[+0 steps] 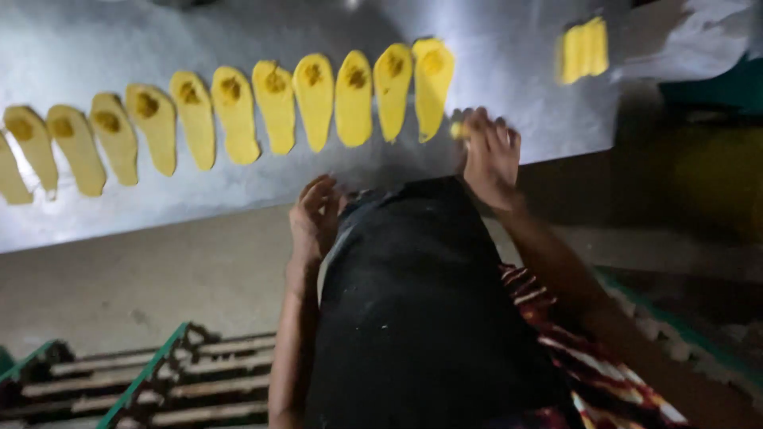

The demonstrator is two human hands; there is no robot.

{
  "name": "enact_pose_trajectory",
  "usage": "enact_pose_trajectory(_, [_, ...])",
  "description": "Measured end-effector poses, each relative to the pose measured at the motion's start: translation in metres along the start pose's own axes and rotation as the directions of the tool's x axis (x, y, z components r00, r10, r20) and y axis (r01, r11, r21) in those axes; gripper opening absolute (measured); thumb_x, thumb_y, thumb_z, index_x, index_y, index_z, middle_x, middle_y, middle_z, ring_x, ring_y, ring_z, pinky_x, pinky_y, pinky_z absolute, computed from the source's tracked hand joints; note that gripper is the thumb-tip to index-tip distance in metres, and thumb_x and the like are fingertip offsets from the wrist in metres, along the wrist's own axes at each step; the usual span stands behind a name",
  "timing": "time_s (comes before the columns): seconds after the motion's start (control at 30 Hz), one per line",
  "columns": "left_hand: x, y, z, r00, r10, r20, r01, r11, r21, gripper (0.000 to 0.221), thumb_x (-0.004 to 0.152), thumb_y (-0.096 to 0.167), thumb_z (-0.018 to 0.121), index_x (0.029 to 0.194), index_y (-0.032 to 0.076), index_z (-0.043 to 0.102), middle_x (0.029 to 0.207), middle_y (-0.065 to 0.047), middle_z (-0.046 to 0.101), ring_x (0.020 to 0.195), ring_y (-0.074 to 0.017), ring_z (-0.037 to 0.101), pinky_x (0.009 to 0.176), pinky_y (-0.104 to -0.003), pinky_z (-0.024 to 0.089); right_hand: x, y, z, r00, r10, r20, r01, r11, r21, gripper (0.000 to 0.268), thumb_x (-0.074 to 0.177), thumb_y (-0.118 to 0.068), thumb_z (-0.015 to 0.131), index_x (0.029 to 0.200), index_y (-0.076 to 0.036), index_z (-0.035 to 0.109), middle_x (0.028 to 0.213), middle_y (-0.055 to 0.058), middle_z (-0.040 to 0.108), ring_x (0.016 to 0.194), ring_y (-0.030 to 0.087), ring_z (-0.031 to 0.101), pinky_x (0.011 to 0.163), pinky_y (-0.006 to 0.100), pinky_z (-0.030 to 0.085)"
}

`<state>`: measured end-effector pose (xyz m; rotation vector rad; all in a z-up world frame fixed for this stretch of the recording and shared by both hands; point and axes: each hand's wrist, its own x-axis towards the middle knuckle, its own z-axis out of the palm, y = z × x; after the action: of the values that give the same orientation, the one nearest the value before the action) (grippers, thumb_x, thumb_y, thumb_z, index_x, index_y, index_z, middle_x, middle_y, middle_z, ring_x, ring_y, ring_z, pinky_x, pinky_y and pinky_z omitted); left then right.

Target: Filling yellow dough pieces with a paste and rolling them into logs on a bakery production table.

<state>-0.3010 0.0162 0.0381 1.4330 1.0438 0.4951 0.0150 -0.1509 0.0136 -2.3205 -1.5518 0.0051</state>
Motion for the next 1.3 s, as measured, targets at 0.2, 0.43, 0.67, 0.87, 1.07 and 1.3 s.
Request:
enact_pose_trajectory(0.2, [0.034,0.022,0.036,0.939,0.335,0.075,-0.342,0.888,0.307,0.022,0.098,0.009,0.071,0.119,0.002,0.068,0.124,-0.017,0.071,0.101,-0.0314,0.075,0.084,-0.035,0.061,0.026,0.094,-0.023,0.956,0.124,-0.265,-0.176,0.967,-0.183,0.032,0.101,-0.016,0.076,0.126,-0.004,0.061,0.114,0.019,0.061,0.105,0.041,0.059,0.096,0.053,0.044])
enact_pose_trajectory(0.43, [0.075,0.07,0.07,0.918,0.37,0.146,-0.388,0.751,0.534,0.025,0.091,0.007,0.073,0.115,0.006,0.074,0.128,-0.017,0.068,0.111,-0.0355,0.069,0.092,-0.043,0.058,0.079,0.102,-0.039,0.898,0.081,-0.432,-0.023,0.99,0.138,0.025,0.098,-0.011,0.084,0.119,-0.004,0.073,0.118,0.018,0.064,0.106,0.035,0.06,0.09,0.047,0.047])
enact_pose_trajectory(0.67, [0.185,0.08,0.142,0.802,0.465,0.375,-0.565,0.385,0.73,0.039,0.087,0.009,0.06,0.122,0.019,0.075,0.115,-0.011,0.064,0.109,-0.0326,0.058,0.085,-0.05,0.046,0.127,0.06,0.033,0.968,-0.099,-0.229,0.16,0.951,0.265,0.027,0.093,-0.007,0.075,0.12,-0.007,0.075,0.118,0.01,0.067,0.113,0.033,0.06,0.098,0.046,0.043])
enact_pose_trajectory(0.87, [0.214,0.065,0.159,0.755,0.439,0.487,-0.636,0.305,0.709,0.023,0.091,0.015,0.061,0.109,0.021,0.074,0.116,-0.007,0.06,0.113,-0.03,0.052,0.09,-0.049,0.041,0.131,0.053,0.033,0.98,-0.133,-0.151,0.163,0.965,0.207,0.021,0.084,-0.015,0.078,0.101,-0.005,0.071,0.106,0.012,0.062,0.103,0.036,0.055,0.088,0.048,0.041])
enact_pose_trajectory(1.07, [0.17,0.032,0.128,0.659,0.505,0.557,-0.738,0.293,0.608,0.02,0.09,0.019,0.063,0.107,0.02,0.073,0.12,-0.004,0.062,0.109,-0.0293,0.059,0.086,-0.052,0.047,0.073,0.05,0.013,0.982,-0.146,-0.122,0.17,0.963,0.21,0.033,0.084,0.001,0.069,0.115,-0.011,0.07,0.123,0.009,0.066,0.115,0.034,0.057,0.098,0.048,0.042])
enact_pose_trajectory(1.3, [0.173,0.054,0.163,0.775,0.465,0.427,-0.62,0.434,0.653,0.016,0.082,0.011,0.069,0.097,0.012,0.072,0.106,-0.017,0.07,0.095,-0.0377,0.066,0.077,-0.048,0.054,0.108,0.034,0.006,0.984,-0.117,-0.136,0.151,0.95,0.275,0.032,0.083,-0.001,0.074,0.113,-0.005,0.067,0.112,0.016,0.067,0.106,0.04,0.061,0.094,0.051,0.046])
